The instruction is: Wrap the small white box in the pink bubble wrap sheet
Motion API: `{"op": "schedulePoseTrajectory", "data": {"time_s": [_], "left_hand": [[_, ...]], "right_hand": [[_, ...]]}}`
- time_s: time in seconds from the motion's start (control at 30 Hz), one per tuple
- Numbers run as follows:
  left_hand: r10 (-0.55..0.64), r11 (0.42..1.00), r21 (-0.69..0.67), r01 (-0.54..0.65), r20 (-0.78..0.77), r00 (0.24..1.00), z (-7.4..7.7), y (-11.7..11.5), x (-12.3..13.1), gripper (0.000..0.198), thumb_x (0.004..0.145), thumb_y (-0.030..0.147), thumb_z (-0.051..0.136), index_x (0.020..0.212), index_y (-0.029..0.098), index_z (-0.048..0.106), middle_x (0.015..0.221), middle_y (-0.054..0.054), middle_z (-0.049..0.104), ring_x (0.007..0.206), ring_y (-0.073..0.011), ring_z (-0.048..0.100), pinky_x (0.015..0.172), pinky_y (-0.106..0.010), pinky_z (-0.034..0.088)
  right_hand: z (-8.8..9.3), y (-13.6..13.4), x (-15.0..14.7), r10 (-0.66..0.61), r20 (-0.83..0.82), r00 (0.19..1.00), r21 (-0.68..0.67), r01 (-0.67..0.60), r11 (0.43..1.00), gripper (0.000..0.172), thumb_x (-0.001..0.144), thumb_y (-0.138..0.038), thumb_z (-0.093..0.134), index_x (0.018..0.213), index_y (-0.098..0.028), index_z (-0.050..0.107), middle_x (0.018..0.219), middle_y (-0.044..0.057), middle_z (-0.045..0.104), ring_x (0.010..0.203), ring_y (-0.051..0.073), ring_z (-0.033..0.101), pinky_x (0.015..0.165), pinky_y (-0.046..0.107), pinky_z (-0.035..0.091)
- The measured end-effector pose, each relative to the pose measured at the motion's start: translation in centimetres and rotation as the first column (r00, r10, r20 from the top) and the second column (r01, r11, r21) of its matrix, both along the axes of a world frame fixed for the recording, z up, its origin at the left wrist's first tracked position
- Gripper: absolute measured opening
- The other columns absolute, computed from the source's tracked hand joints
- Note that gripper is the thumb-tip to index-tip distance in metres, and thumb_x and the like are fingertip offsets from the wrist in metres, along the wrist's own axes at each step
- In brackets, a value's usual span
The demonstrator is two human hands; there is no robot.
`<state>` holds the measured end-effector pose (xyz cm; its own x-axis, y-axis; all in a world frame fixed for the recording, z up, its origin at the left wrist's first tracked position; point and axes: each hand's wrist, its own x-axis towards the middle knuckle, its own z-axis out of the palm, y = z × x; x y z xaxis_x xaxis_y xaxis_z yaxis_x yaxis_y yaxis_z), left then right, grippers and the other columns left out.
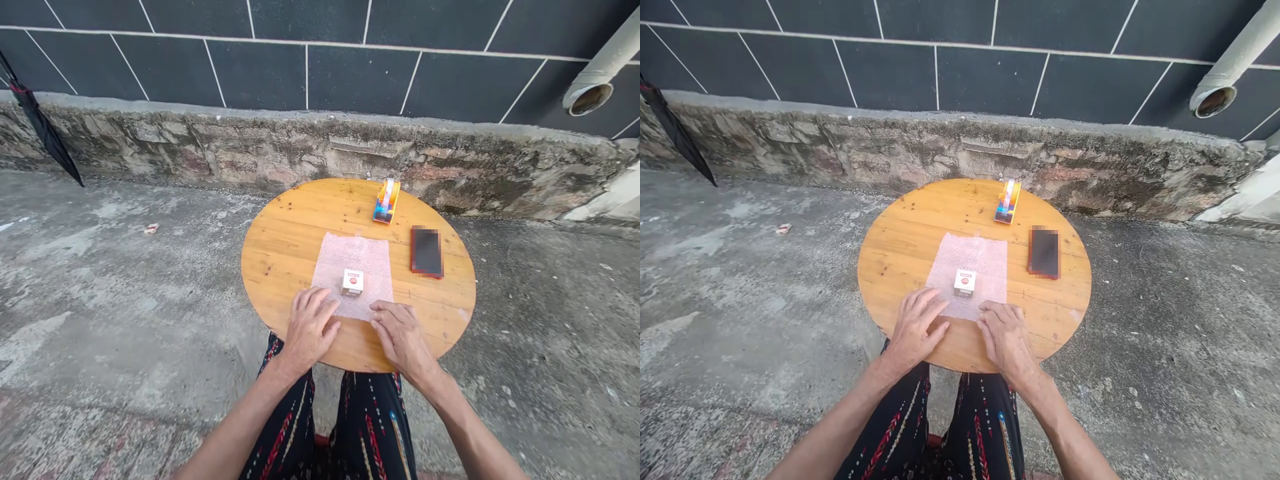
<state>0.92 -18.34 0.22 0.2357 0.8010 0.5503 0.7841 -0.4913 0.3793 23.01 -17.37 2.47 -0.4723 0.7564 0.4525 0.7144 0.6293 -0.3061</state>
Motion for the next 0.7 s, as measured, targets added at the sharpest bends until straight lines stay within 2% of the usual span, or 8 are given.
{"op": "schedulePoseTrajectory", "data": {"time_s": [0.17,0.3,0.4,0.57,0.7], "left_hand": [[-0.040,0.994,0.100,0.039,0.012,0.999,1.0,2.0,1.1,0.020,0.078,0.009,0.059,0.091,0.022,0.068,0.124,-0.007,0.060,0.122,-0.0279,0.047,0.107,-0.052,0.035],[-0.075,0.987,0.150,0.061,0.091,0.993,0.7,2.9,1.5,0.013,0.078,0.009,0.060,0.081,0.020,0.066,0.120,-0.006,0.062,0.121,-0.0266,0.049,0.107,-0.051,0.036],[-0.094,0.984,0.164,0.072,0.126,0.988,0.3,2.9,1.6,0.013,0.076,0.008,0.059,0.080,0.019,0.065,0.120,-0.007,0.061,0.121,-0.0264,0.049,0.106,-0.051,0.036],[-0.096,0.984,0.164,0.076,0.119,0.988,-0.1,3.0,1.6,0.014,0.074,0.008,0.059,0.080,0.019,0.063,0.119,-0.007,0.060,0.122,-0.0264,0.049,0.105,-0.051,0.038],[-0.107,0.988,0.122,0.093,0.106,0.989,-0.6,3.4,1.4,0.023,0.070,0.006,0.058,0.088,0.020,0.064,0.125,-0.008,0.056,0.125,-0.0272,0.046,0.106,-0.051,0.037]], "right_hand": [[0.5,0.3,0.6,0.055,-0.090,0.994,-0.095,-0.064,0.993,0.014,0.095,-0.022,0.048,0.091,-0.020,0.062,0.107,0.009,0.067,0.100,0.023,0.062,0.086,0.041,0.044],[1.6,2.3,2.0,0.005,-0.206,0.979,-0.167,-0.040,0.985,0.015,0.094,-0.030,0.052,0.103,-0.024,0.062,0.113,0.008,0.065,0.108,0.024,0.061,0.092,0.044,0.046],[2.0,5.1,2.6,0.023,-0.225,0.974,-0.196,-0.068,0.978,0.027,0.091,-0.033,0.057,0.116,-0.025,0.057,0.122,0.009,0.062,0.116,0.025,0.057,0.098,0.045,0.046],[0.7,8.7,1.1,0.162,-0.065,0.985,-0.226,-0.173,0.959,0.065,0.084,-0.037,0.063,0.141,-0.025,0.036,0.142,0.012,0.048,0.131,0.029,0.046,0.103,0.051,0.043],[-0.8,9.1,-0.2,0.158,0.005,0.988,-0.201,-0.153,0.968,0.069,0.084,-0.036,0.062,0.144,-0.024,0.031,0.140,0.014,0.049,0.129,0.031,0.047,0.102,0.054,0.042]]}}
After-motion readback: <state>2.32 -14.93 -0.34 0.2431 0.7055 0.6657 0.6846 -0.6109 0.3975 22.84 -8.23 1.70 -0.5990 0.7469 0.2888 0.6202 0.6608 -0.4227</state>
